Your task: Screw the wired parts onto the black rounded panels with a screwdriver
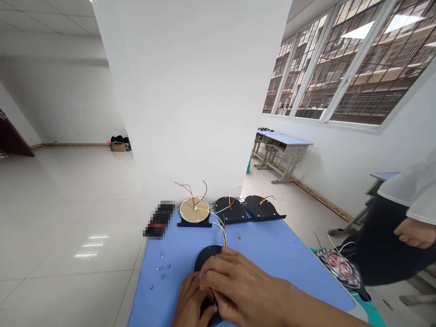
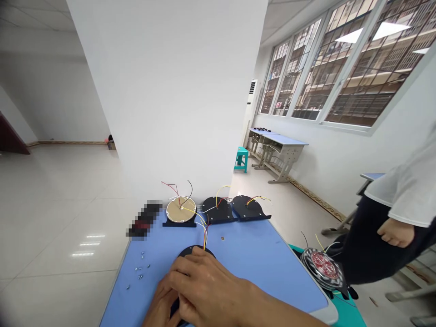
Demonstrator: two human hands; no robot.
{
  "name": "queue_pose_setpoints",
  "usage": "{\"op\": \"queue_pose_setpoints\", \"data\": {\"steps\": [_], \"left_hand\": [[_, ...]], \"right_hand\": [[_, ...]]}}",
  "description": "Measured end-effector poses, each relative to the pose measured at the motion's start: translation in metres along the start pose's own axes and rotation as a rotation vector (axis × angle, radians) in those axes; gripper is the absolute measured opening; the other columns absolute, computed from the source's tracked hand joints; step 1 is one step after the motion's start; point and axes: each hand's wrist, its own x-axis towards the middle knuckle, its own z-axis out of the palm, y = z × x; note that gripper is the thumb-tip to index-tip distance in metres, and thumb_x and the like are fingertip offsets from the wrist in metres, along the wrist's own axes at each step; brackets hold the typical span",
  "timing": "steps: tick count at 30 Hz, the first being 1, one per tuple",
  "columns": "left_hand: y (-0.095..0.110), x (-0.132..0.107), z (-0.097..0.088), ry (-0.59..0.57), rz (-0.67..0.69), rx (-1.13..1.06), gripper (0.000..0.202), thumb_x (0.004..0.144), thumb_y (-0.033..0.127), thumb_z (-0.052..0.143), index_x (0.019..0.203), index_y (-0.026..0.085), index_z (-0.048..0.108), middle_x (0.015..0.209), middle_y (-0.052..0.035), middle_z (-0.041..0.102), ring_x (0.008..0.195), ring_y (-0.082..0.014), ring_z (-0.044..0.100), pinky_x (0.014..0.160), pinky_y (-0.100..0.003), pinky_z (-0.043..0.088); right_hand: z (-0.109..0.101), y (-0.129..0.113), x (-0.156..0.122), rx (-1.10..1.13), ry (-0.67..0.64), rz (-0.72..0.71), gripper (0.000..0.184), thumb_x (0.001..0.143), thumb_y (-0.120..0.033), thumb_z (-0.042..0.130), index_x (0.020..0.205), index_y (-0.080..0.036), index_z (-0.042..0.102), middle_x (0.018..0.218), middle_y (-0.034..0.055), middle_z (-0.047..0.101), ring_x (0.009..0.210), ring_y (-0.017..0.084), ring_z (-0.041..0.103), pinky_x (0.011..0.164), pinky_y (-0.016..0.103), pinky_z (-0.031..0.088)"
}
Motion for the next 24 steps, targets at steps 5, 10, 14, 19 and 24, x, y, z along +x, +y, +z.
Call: {"op": "queue_pose_setpoints", "data": {"steps": [5, 10, 14, 19, 24], "left_hand": [[-0.007, -0.001, -0.008, 0.041, 0.029, 0.03, 0.005, 0.088, 0.023, 0.056, 0.084, 0.024, 0.059, 0.097, -0.0031, 0.068, 0.109, -0.0227, 0.061, 0.098, -0.041, 0.05], [-0.04, -0.015, -0.041, 0.444, 0.122, 0.494, 0.014, 0.092, 0.029, 0.049, 0.084, 0.025, 0.061, 0.092, -0.005, 0.068, 0.107, -0.0266, 0.059, 0.087, -0.041, 0.049], [-0.065, -0.027, -0.063, 0.536, 0.166, 0.88, 0.026, 0.093, 0.03, 0.043, 0.081, 0.02, 0.063, 0.092, -0.012, 0.067, 0.103, -0.0356, 0.057, 0.08, -0.049, 0.046], [-0.068, -0.024, -0.065, 0.533, 0.23, 0.973, 0.026, 0.094, 0.028, 0.043, 0.084, 0.016, 0.064, 0.09, -0.0141, 0.067, 0.097, -0.0355, 0.059, 0.079, -0.051, 0.047], [-0.037, -0.009, -0.043, 0.5, 0.253, 0.611, 0.016, 0.093, 0.03, 0.049, 0.093, 0.02, 0.063, 0.095, -0.0085, 0.069, 0.098, -0.0247, 0.063, 0.081, -0.038, 0.054]], "right_hand": [[-0.016, -0.002, -0.011, 0.048, 0.13, 0.107, 0.018, 0.081, -0.011, 0.041, 0.092, -0.021, 0.051, 0.087, 0.0011, 0.063, 0.074, 0.015, 0.054, 0.077, 0.032, 0.041], [-0.028, 0.008, -0.035, 0.03, 0.274, 0.258, 0.018, 0.083, -0.009, 0.039, 0.09, -0.024, 0.045, 0.081, -0.0016, 0.058, 0.068, 0.014, 0.051, 0.078, 0.035, 0.041], [-0.024, 0.019, -0.054, -0.002, 0.242, 0.372, 0.016, 0.084, -0.009, 0.037, 0.085, -0.023, 0.043, 0.077, -0.0022, 0.055, 0.064, 0.013, 0.049, 0.077, 0.036, 0.042], [-0.014, 0.024, -0.062, -0.064, 0.181, 0.396, 0.017, 0.08, -0.007, 0.038, 0.082, -0.023, 0.041, 0.072, -0.0031, 0.054, 0.062, 0.013, 0.047, 0.08, 0.04, 0.043], [-0.01, 0.024, -0.062, -0.051, 0.178, 0.41, 0.018, 0.078, -0.006, 0.04, 0.082, -0.023, 0.042, 0.072, -0.0029, 0.054, 0.062, 0.014, 0.048, 0.081, 0.039, 0.043]]}}
